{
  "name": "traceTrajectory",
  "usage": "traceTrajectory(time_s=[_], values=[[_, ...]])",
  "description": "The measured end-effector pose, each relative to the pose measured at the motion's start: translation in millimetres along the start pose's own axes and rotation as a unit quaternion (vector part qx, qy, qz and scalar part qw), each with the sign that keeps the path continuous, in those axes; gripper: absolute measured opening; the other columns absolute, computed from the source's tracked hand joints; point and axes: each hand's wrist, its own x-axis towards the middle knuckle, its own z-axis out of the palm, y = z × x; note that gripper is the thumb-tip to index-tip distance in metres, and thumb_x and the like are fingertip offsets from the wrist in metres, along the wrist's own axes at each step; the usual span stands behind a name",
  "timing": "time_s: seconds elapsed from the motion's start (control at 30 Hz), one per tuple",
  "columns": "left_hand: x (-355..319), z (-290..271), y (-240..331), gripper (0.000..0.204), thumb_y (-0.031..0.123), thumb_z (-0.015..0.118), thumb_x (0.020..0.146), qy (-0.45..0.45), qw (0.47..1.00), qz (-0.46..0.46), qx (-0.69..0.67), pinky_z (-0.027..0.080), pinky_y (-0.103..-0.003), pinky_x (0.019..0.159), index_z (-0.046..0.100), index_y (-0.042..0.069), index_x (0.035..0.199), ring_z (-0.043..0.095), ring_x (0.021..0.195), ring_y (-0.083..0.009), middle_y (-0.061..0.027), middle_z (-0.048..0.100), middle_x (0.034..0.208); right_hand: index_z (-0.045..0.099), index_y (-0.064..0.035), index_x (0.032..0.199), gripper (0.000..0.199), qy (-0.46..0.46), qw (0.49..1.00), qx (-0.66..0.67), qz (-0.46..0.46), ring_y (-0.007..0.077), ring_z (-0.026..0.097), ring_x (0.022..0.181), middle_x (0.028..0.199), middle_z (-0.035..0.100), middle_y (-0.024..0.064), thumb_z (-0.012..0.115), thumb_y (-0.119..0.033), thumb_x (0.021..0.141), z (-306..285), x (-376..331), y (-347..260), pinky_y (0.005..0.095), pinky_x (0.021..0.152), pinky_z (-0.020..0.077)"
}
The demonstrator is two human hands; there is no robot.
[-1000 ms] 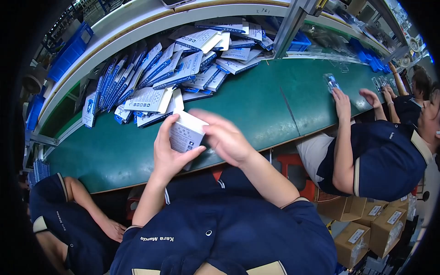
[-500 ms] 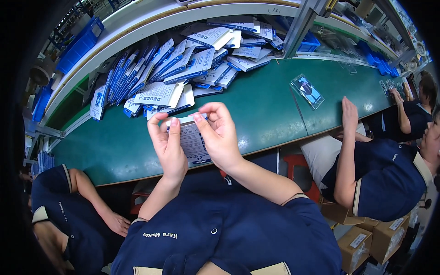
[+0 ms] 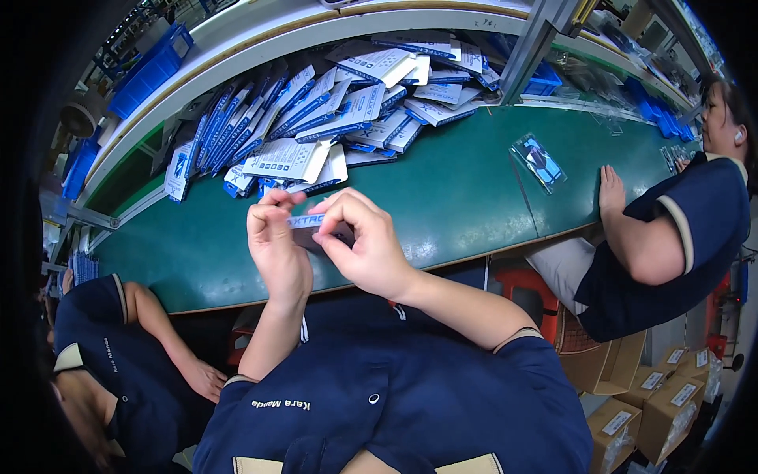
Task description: The recorder transfers boxes of batteries from a large bin to a workbench and manipulates small parts/labels with coworkers.
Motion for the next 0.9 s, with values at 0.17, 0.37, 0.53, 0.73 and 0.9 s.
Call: traceTrajectory(time_s=[0.17, 0.37, 0.53, 0.73, 0.9], values=[[-2.9, -65.2, 48.5, 0.050, 0.024, 0.057, 0.097, -0.005, 0.883, -0.446, -0.145, 0.044, -0.041, 0.103, 0.039, 0.004, 0.140, 0.056, 0.118, -0.0267, -0.0158, 0.054, 0.130, 0.055, -0.0055, 0.068, 0.019, -0.237, 0.954, 0.013, -0.180, 0.0269, 0.062, 0.083, 0.082, 0.059, 0.0080, 0.073, -0.001, 0.070, 25.0, 1.1, -0.3, 0.0457, 0.101, 0.0464], [-11.2, -166.7, 51.1, 0.070, 0.000, 0.066, 0.086, 0.070, 0.924, -0.149, 0.346, 0.048, -0.037, 0.095, 0.033, 0.001, 0.149, 0.060, 0.112, -0.0262, -0.0167, 0.054, 0.133, 0.066, -0.0070, 0.076, 0.017, 0.057, 0.892, -0.423, -0.148, 0.0251, 0.055, 0.082, 0.077, 0.062, 0.0060, 0.078, -0.019, 0.073, 16.2, 49.1, 65.6, 0.0389, 0.076, 0.0376], [-2.1, -145.4, 40.8, 0.068, 0.015, 0.075, 0.081, 0.007, 0.565, 0.026, 0.825, 0.036, -0.047, 0.105, 0.044, 0.000, 0.141, 0.042, 0.132, -0.0361, -0.0250, 0.044, 0.141, 0.067, -0.0118, 0.079, 0.007, -0.018, 0.903, -0.401, -0.155, 0.0225, 0.054, 0.085, 0.077, 0.060, 0.0005, 0.074, -0.013, 0.076, -3.2, 46.5, 81.1, 0.0384, 0.082, 0.0345], [-35.3, -44.6, 29.0, 0.083, 0.039, 0.082, 0.069, -0.350, 0.644, 0.069, 0.677, 0.020, -0.060, 0.113, 0.048, 0.014, 0.140, 0.026, 0.139, -0.0473, -0.0234, 0.035, 0.147, 0.073, -0.0072, 0.089, 0.021, -0.219, 0.928, -0.300, -0.016, 0.0220, 0.062, 0.071, 0.072, 0.064, 0.0038, 0.080, -0.016, 0.071, -126.8, 22.6, 19.0, 0.0331, 0.070, 0.0502], [-35.1, -14.0, -0.7, 0.066, 0.041, 0.083, 0.066, -0.413, 0.709, 0.062, 0.568, 0.027, -0.060, 0.106, 0.061, 0.006, 0.118, 0.034, 0.132, -0.0472, -0.0222, 0.040, 0.143, 0.068, -0.0199, 0.120, 0.040, 0.114, 0.655, -0.738, 0.117, 0.0376, 0.052, 0.116, 0.125, 0.059, 0.0199, 0.068, -0.036, 0.083, -329.4, -35.0, 65.6, 0.0498, 0.101, 0.0385]])
